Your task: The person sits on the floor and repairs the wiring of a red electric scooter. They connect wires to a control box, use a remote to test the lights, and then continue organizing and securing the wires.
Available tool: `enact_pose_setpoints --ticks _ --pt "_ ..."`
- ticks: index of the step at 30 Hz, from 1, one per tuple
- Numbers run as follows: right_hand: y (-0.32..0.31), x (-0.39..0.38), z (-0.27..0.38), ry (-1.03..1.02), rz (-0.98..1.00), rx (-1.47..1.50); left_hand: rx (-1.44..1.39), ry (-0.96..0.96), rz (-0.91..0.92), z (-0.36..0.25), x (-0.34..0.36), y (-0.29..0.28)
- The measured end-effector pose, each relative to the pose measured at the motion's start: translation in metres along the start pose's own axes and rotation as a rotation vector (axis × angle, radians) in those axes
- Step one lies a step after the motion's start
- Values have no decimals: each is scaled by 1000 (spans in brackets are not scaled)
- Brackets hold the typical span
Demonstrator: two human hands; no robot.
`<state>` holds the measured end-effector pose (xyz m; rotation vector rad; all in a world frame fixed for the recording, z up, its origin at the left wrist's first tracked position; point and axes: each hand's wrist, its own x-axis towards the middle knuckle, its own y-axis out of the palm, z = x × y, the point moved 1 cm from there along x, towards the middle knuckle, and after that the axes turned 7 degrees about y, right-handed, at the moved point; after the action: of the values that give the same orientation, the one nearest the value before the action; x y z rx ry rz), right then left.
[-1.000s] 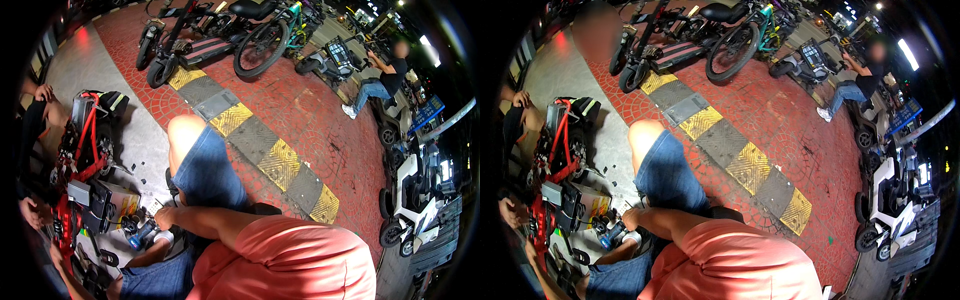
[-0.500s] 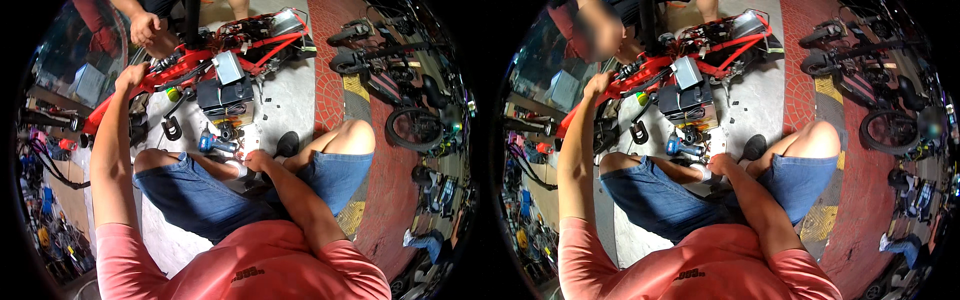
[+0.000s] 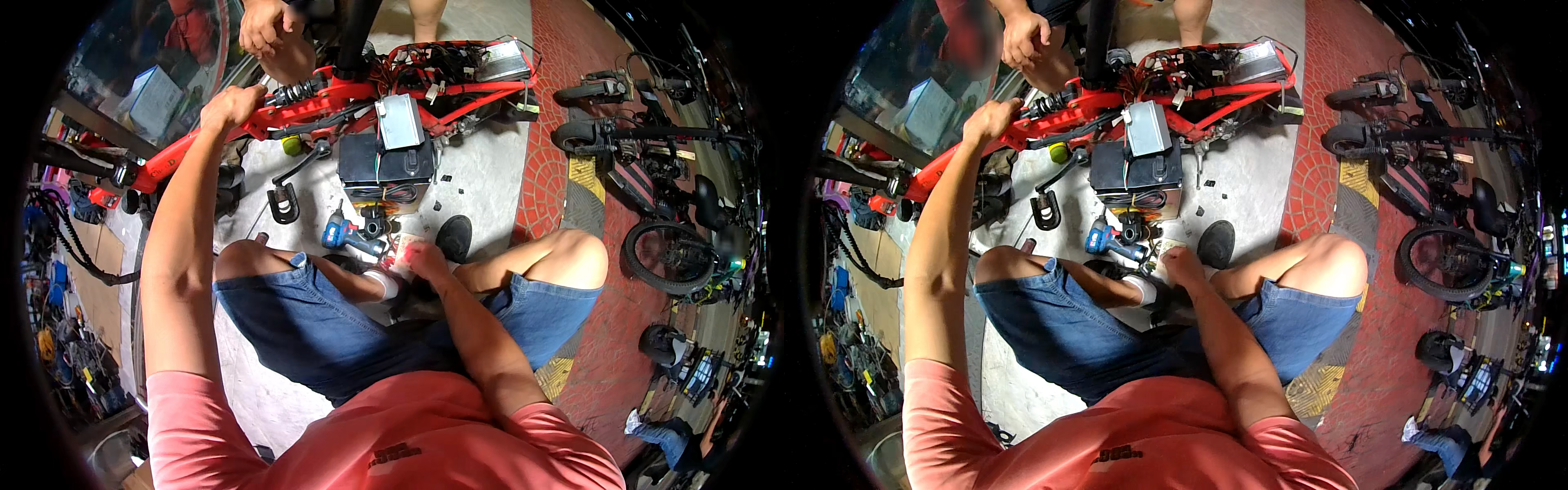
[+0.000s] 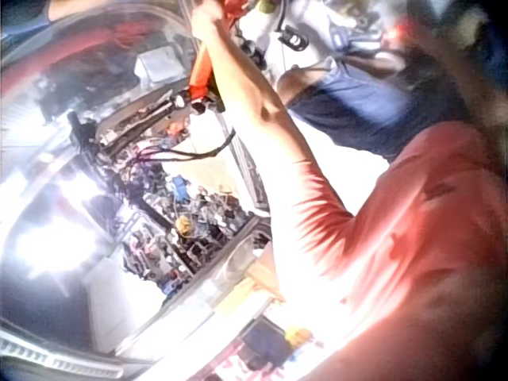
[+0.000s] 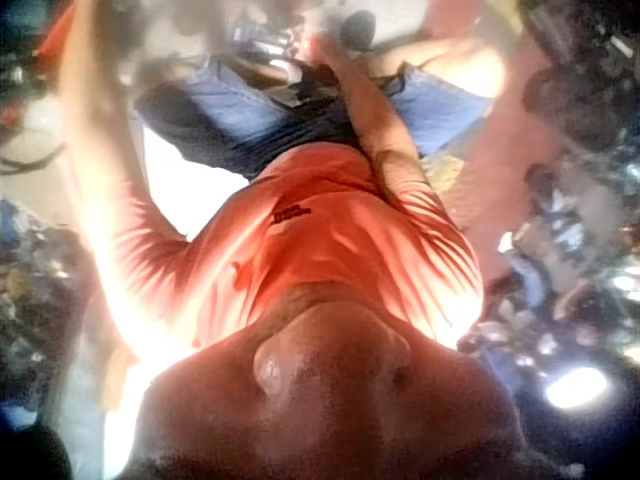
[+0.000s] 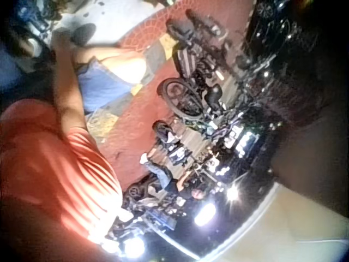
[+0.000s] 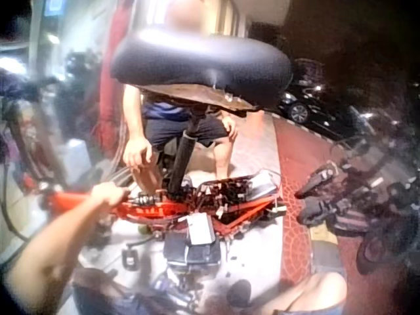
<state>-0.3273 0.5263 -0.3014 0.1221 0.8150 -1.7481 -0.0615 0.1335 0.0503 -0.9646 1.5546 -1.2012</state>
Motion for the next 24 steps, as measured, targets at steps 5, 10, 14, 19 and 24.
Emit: enact_pose_setpoints --ticks 5,10,14,19,24 --pt "-33 33 -11 84 -168 805 -2 63 -56 -9 15 9" --pt "-141 10 111 -61 -256 1184 -1 -2 -21 -10 -1 6" --pt "-256 -46 243 -313 -271 854 4 9 -94 3 -1 6" --pt "-337 -9 303 -539 -291 134 -8 18 -112 -6 7 13" --pt "-311 65 271 -348 -193 -301 -28 -32 -91 -4 7 9"
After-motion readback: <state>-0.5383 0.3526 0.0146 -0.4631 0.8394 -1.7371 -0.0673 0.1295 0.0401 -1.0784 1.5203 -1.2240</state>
